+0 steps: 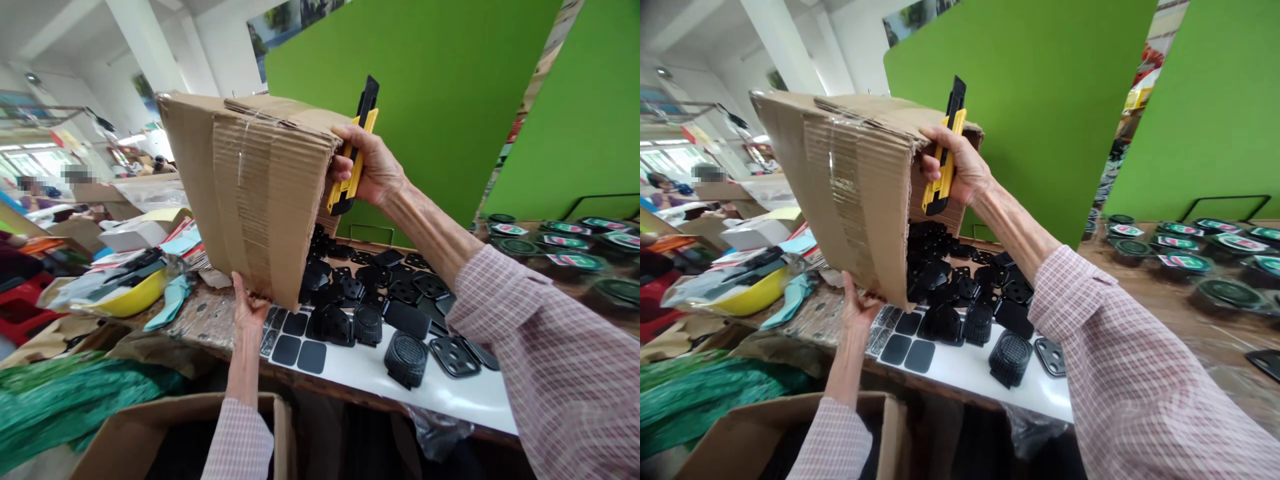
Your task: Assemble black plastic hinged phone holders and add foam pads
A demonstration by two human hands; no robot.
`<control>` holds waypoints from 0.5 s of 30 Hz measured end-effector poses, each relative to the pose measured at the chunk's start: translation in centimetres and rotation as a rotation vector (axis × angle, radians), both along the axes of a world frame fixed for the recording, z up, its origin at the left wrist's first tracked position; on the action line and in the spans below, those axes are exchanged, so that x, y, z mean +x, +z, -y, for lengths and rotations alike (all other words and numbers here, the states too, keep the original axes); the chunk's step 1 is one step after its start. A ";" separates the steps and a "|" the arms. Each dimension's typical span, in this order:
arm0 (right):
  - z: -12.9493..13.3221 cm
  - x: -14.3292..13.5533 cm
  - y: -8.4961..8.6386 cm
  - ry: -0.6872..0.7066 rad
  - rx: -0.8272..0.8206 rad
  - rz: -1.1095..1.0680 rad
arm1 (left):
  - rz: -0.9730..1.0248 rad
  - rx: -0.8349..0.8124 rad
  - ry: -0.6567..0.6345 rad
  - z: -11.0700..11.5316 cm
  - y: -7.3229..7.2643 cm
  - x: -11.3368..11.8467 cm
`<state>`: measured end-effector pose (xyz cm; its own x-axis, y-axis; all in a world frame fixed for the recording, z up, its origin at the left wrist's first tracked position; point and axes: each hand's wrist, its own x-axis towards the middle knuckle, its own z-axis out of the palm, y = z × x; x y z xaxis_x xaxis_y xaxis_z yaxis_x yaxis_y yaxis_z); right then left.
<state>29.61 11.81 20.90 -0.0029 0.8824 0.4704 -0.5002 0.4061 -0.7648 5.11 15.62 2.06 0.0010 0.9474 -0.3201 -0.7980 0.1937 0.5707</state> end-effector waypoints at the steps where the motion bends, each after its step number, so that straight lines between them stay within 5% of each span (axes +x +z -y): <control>1: 0.0 0.0 0.0 0.006 -0.009 0.004 | 0.000 0.009 0.013 0.0 0.0 0.0; 15: 1.7 2.3 -2.0 0.056 -0.031 0.032 | -0.054 0.055 0.142 -0.8 0.0 -0.5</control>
